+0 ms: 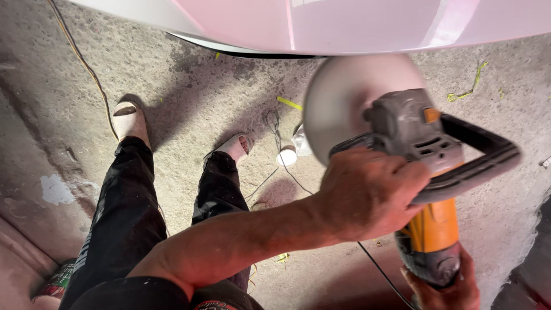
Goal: The person uses a rotary polisher with a buffing pad to polish the lower edge of a white car's rear bumper. They move the tool along the bumper's contour, maintaining contact with the surface throughout the clip.
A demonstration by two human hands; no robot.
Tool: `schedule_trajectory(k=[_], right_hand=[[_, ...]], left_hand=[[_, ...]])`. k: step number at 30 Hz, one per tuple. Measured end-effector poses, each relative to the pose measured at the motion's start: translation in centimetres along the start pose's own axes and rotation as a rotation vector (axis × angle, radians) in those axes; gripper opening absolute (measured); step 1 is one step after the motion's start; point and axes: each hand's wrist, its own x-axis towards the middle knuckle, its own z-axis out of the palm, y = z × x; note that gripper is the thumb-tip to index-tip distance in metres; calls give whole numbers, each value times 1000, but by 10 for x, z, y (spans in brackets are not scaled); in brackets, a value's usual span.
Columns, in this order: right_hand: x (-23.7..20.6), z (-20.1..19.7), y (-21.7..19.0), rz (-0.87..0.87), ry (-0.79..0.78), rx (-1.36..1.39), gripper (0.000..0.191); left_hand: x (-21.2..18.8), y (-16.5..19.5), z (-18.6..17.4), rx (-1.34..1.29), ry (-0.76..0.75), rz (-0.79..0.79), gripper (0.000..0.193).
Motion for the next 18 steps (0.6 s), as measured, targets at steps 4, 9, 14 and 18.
schedule_trajectory(k=[4,9,14,18], right_hand=[[4,-11,17,-58,-11,124,101],[-3,-1,17,-87,4,103,97],[-13,14,-10,113,-18,-239,106],[-14,10,-35,82,-112,-81,103]], left_hand=[[15,-6,25,-28,0,49,34],[9,-11,22,-34,0,36,31],[-17,-11,-22,9,25,-1,29],[-20,-1,-45,56,21,-47,31]])
